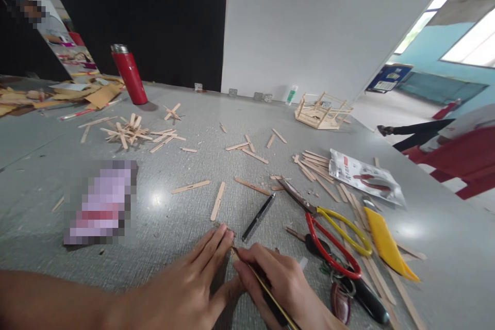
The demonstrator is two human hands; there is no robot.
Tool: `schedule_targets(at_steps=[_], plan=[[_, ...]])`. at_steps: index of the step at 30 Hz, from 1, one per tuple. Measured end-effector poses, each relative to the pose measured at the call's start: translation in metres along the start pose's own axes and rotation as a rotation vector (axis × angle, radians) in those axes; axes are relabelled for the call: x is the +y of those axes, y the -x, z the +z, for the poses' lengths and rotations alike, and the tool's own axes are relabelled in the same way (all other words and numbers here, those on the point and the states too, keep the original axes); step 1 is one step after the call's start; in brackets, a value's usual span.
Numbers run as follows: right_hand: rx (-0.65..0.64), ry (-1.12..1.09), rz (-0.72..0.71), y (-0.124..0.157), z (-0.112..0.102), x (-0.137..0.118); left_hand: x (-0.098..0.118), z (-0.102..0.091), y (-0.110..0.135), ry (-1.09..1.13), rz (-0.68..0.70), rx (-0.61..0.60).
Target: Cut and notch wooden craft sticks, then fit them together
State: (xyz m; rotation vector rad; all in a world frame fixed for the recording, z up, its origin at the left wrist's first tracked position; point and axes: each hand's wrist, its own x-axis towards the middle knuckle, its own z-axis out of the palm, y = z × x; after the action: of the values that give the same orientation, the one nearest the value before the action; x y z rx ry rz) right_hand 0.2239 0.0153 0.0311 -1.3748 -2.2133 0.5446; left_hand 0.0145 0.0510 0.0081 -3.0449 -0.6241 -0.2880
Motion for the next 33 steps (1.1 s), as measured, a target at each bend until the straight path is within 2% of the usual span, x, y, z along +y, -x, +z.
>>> schedule_targets(at_steps=[2,4,8,17,22,29,33], plan=[[0.041,0.044,0.011,-0.001,-0.002,-0.004,0.001,0.000,-0.001,-0.045,0.026,0.024],[0.064,0.047,-0.040,-0.002,-0.004,-0.006,0.001,-0.001,-0.002,-0.086,0.061,0.052],[0.028,-0.011,-0.140,-0.006,-0.006,-0.002,0.001,-0.005,-0.003,-0.081,0.053,0.041],[0.008,0.101,-0.170,-0.008,-0.014,-0.010,0.003,-0.011,-0.002,-0.043,0.058,-0.026],[0.020,0.056,-0.179,-0.008,-0.016,-0.008,0.002,-0.009,-0.001,-0.072,0.057,0.000],[0.105,-0.105,-0.015,-0.003,-0.003,0.001,0.001,-0.007,0.001,-0.117,0.086,0.048],[0.107,-0.129,0.053,-0.005,0.004,0.004,0.003,-0.003,0.002,-0.148,0.089,0.075]])
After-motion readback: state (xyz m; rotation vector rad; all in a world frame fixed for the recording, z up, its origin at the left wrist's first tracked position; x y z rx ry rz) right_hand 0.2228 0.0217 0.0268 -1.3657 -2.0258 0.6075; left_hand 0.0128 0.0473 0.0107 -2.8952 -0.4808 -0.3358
